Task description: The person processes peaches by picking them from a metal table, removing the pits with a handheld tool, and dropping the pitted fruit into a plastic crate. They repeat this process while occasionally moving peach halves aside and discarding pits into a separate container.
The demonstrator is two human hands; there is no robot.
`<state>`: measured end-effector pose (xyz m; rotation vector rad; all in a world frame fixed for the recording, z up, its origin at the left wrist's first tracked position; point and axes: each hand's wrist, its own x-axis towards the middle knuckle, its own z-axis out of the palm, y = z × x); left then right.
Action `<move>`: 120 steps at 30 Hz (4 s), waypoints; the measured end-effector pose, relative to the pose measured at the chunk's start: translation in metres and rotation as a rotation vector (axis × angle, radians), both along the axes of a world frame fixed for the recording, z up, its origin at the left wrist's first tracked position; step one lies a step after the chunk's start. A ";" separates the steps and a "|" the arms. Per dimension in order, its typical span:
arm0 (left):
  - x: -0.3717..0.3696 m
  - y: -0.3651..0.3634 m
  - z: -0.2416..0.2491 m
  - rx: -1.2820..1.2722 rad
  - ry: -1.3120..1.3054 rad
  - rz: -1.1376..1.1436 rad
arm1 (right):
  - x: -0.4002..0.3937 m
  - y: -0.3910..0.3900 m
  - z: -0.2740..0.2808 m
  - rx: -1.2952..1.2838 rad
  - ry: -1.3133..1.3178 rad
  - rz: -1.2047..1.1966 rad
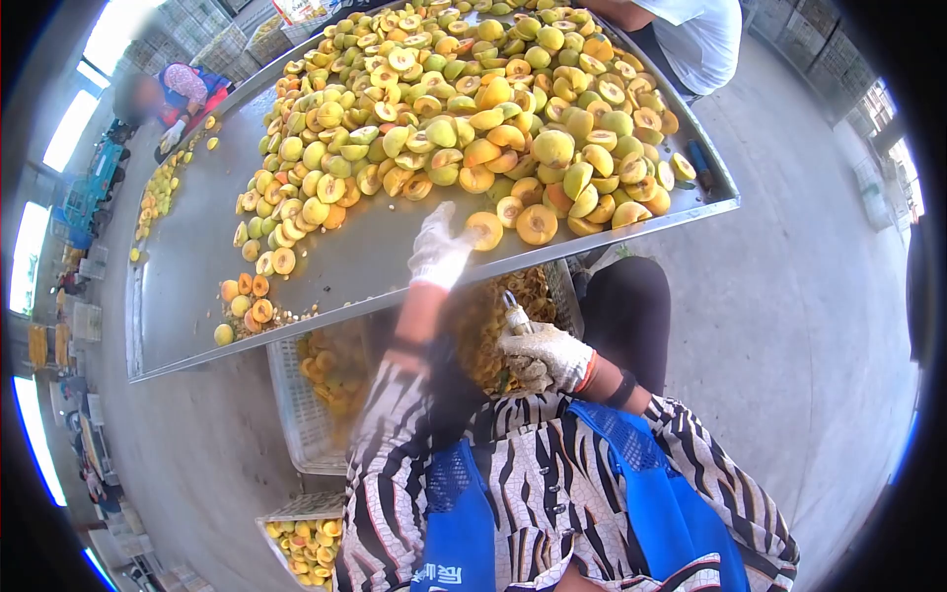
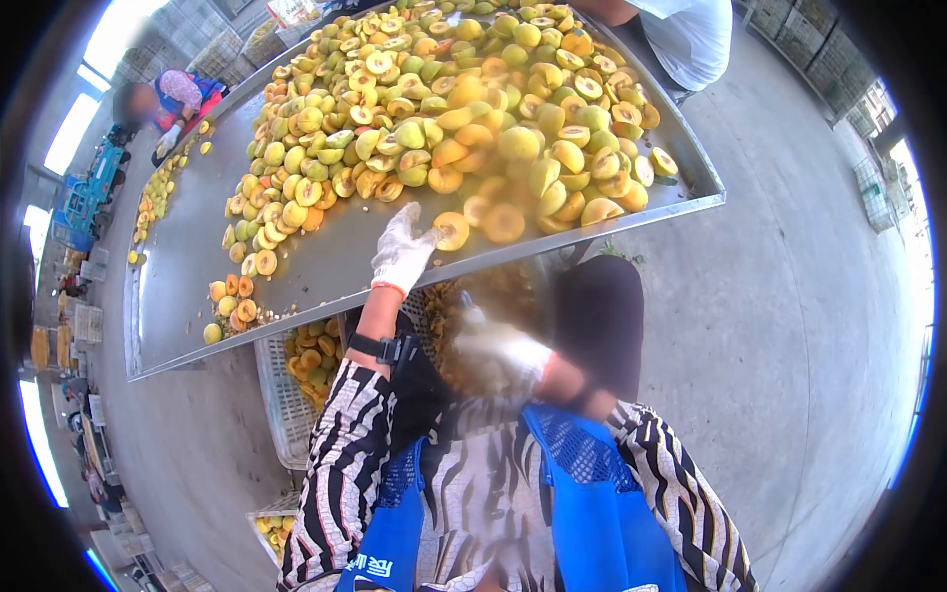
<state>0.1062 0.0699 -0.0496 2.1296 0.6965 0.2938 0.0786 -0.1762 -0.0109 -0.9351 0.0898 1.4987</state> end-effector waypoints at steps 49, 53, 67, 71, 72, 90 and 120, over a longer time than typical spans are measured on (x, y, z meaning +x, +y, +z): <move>-0.127 -0.083 0.040 -1.133 -0.789 0.395 | -0.038 0.043 0.016 -0.241 -1.520 0.422; -0.132 -0.080 0.044 -1.145 -0.741 0.345 | -0.043 0.044 0.026 -0.189 -1.221 0.462; -0.126 -0.067 0.028 -1.082 -0.673 0.108 | -0.034 0.050 0.050 -0.232 -0.990 0.645; -0.122 -0.068 0.029 -1.088 -0.689 0.104 | -0.028 0.043 0.039 -0.034 -0.801 0.594; -0.121 -0.066 0.027 -1.024 -0.687 0.056 | -0.027 0.043 0.036 -0.031 -0.767 0.578; -0.100 -0.063 0.032 -1.164 -0.397 -0.433 | -0.006 -0.008 -0.043 0.062 0.378 0.339; 0.071 -0.047 0.006 0.190 0.216 -0.111 | 0.011 -0.017 -0.004 0.112 0.074 0.098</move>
